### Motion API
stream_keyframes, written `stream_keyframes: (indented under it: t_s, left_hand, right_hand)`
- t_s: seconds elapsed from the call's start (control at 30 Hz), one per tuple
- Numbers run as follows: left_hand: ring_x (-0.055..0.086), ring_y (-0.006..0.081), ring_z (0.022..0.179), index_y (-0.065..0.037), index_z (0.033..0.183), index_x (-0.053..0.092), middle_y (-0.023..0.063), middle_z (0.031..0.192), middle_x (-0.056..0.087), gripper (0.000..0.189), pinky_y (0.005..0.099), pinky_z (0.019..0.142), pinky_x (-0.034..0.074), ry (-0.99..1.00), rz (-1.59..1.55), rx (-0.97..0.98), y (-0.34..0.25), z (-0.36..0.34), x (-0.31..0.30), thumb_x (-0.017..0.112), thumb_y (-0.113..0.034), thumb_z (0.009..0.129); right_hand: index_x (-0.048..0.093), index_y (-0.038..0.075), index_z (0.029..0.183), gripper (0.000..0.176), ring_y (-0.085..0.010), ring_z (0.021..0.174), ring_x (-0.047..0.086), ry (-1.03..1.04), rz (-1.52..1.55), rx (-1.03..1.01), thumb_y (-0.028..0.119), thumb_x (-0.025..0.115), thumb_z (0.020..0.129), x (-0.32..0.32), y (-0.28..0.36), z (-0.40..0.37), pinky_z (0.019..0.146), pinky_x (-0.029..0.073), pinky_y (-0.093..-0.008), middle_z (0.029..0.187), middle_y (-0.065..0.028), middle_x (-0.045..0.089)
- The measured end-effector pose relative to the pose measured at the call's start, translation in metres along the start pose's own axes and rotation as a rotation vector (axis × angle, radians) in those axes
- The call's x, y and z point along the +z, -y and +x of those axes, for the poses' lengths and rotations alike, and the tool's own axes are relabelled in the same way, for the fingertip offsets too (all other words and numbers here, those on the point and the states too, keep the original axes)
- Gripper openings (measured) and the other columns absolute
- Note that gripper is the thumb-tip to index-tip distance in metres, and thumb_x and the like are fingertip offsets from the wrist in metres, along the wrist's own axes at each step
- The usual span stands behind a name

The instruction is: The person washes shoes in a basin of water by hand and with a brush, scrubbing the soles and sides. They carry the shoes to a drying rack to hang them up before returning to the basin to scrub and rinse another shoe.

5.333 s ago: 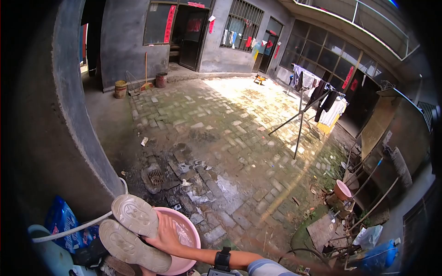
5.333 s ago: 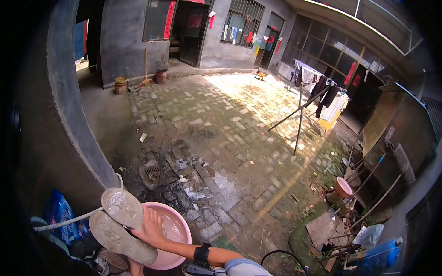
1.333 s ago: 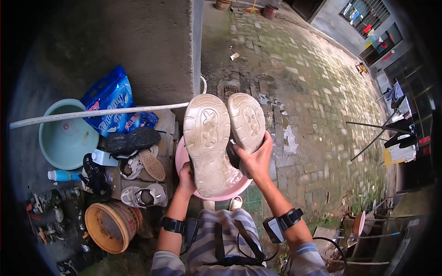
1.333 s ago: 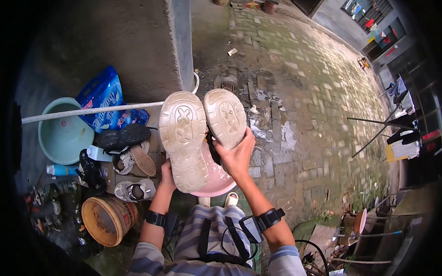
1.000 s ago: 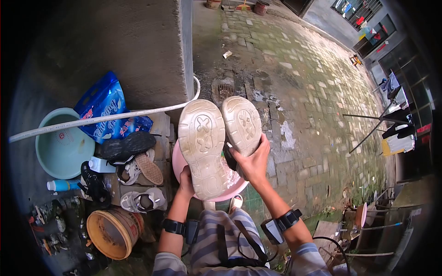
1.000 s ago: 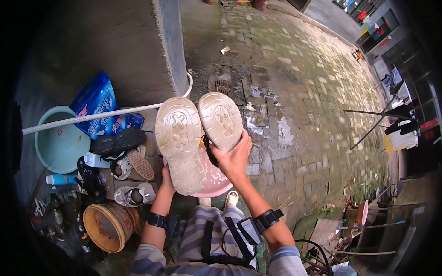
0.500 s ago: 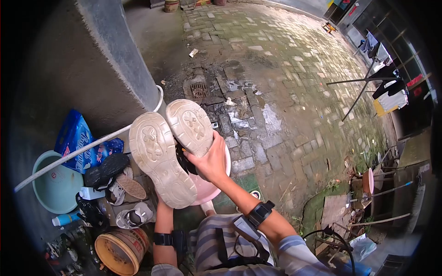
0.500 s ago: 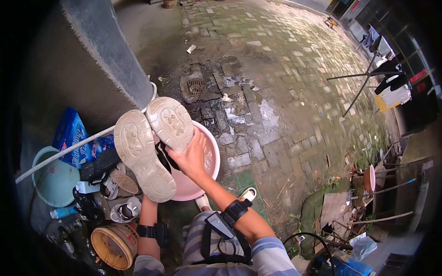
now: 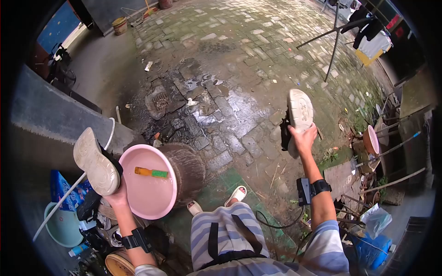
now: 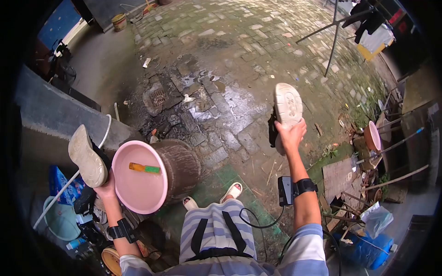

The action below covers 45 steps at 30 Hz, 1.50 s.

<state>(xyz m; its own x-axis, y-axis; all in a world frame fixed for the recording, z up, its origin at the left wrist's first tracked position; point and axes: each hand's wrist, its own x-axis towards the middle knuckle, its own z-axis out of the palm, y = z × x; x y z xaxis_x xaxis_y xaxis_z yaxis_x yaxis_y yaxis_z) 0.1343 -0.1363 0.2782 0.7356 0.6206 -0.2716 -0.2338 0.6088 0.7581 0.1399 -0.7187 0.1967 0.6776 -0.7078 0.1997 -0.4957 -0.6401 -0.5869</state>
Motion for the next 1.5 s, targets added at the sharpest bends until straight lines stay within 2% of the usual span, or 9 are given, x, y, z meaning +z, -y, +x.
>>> stream_keyframes:
  t_s: [0.1, 0.17, 0.5, 0.7, 0.83, 0.9, 1.13, 1.23, 1.5]
  left_hand:
    - [0.044, 0.0261, 0.117, -0.009, 0.124, 0.047, 0.0088, 0.125, 0.049, 0.046, 0.0445, 0.101, 0.032, 0.081, 0.300, 0.155, 0.023, 0.001, 0.034, 0.038, -0.036, 0.088]
    - [0.045, 0.0273, 0.116, -0.007, 0.123, 0.047, 0.0101, 0.124, 0.049, 0.044, 0.0445, 0.100, 0.034, -0.024, -0.110, -0.128, 0.033, 0.007, 0.059, 0.037, -0.032, 0.088]
    - [0.050, 0.0308, 0.111, 0.002, 0.115, 0.051, 0.0163, 0.119, 0.053, 0.043, 0.0464, 0.098, 0.037, 0.229, -0.123, -0.368, 0.129, 0.043, 0.161, 0.041, -0.011, 0.075]
    - [0.051, 0.0299, 0.110, 0.001, 0.113, 0.051, 0.0153, 0.117, 0.054, 0.054, 0.0469, 0.098, 0.036, 0.376, -0.075, -0.537, 0.217, 0.064, 0.229, 0.043, -0.012, 0.060]
    - [0.055, 0.0201, 0.075, -0.007, 0.077, 0.048, 0.0073, 0.088, 0.058, 0.016, 0.0344, 0.076, 0.045, 0.502, 0.043, -0.526, 0.280, 0.051, 0.297, 0.045, -0.010, 0.061]
    - [0.053, 0.0181, 0.071, -0.010, 0.076, 0.049, 0.0051, 0.084, 0.058, 0.011, 0.0325, 0.072, 0.044, 0.464, 0.083, -0.532, 0.303, 0.024, 0.345, 0.047, -0.013, 0.066]
    - [0.056, 0.0167, 0.070, -0.007, 0.085, 0.053, 0.0044, 0.074, 0.058, 0.010, 0.0302, 0.070, 0.048, 0.650, 0.203, -0.695, 0.409, 0.007, 0.466, 0.057, -0.013, 0.079]
    - [0.059, 0.0199, 0.073, -0.005, 0.087, 0.052, 0.0078, 0.078, 0.060, 0.010, 0.0307, 0.071, 0.049, 0.762, 0.306, -0.703, 0.474, -0.018, 0.535, 0.057, -0.011, 0.080]
    - [0.061, 0.0228, 0.065, 0.006, 0.084, 0.056, 0.0138, 0.074, 0.061, 0.012, 0.0317, 0.065, 0.052, 0.906, 0.610, -0.713, 0.588, -0.062, 0.657, 0.053, -0.001, 0.074]
  right_hand:
    - [0.032, -0.002, 0.123, 0.095, -0.0375, 0.116, 0.035, -0.150, -0.216, 0.102, 0.041, 0.078, 0.052, -0.061, -0.074, 0.032, 0.093, 0.030, -0.0497, 0.121, -0.0219, 0.040]
    - [0.032, 0.000, 0.124, 0.095, -0.0368, 0.115, 0.035, -0.224, -0.267, 0.146, 0.040, 0.078, 0.052, -0.096, -0.108, 0.043, 0.093, 0.030, -0.0500, 0.121, -0.0204, 0.040]
    - [0.032, 0.000, 0.125, 0.092, -0.0359, 0.115, 0.036, -0.470, -0.299, 0.449, 0.033, 0.076, 0.052, -0.163, -0.196, 0.068, 0.095, 0.028, -0.0504, 0.119, -0.0183, 0.042]
    - [0.033, 0.001, 0.124, 0.089, -0.0367, 0.117, 0.034, -0.467, -0.562, 0.361, 0.039, 0.076, 0.055, -0.199, -0.229, 0.092, 0.093, 0.030, -0.0506, 0.122, -0.0194, 0.040]
    - [0.033, 0.000, 0.124, 0.092, -0.0372, 0.116, 0.037, -0.651, -0.446, 0.746, 0.037, 0.077, 0.053, -0.215, -0.247, 0.115, 0.092, 0.033, -0.0525, 0.122, -0.0197, 0.041]
    - [0.034, -0.001, 0.124, 0.094, -0.0381, 0.116, 0.037, -0.698, -0.409, 0.845, 0.039, 0.078, 0.051, -0.220, -0.262, 0.128, 0.092, 0.033, -0.0532, 0.123, -0.0206, 0.041]
    - [0.052, -0.011, 0.102, 0.078, -0.0373, 0.100, 0.052, -0.855, 0.085, 1.065, 0.043, 0.078, 0.052, -0.203, -0.338, 0.190, 0.088, 0.041, -0.0449, 0.106, -0.0248, 0.055]
    - [0.045, -0.006, 0.113, 0.070, -0.0298, 0.091, 0.056, -1.028, 0.960, 0.939, 0.033, 0.075, 0.063, -0.170, -0.339, 0.278, 0.080, 0.047, -0.0418, 0.110, -0.0176, 0.052]
    - [0.036, 0.006, 0.127, 0.080, -0.0352, 0.105, 0.050, -0.583, 1.556, 0.955, 0.049, 0.068, 0.068, -0.088, -0.340, 0.441, 0.088, 0.038, -0.0560, 0.121, -0.0167, 0.046]
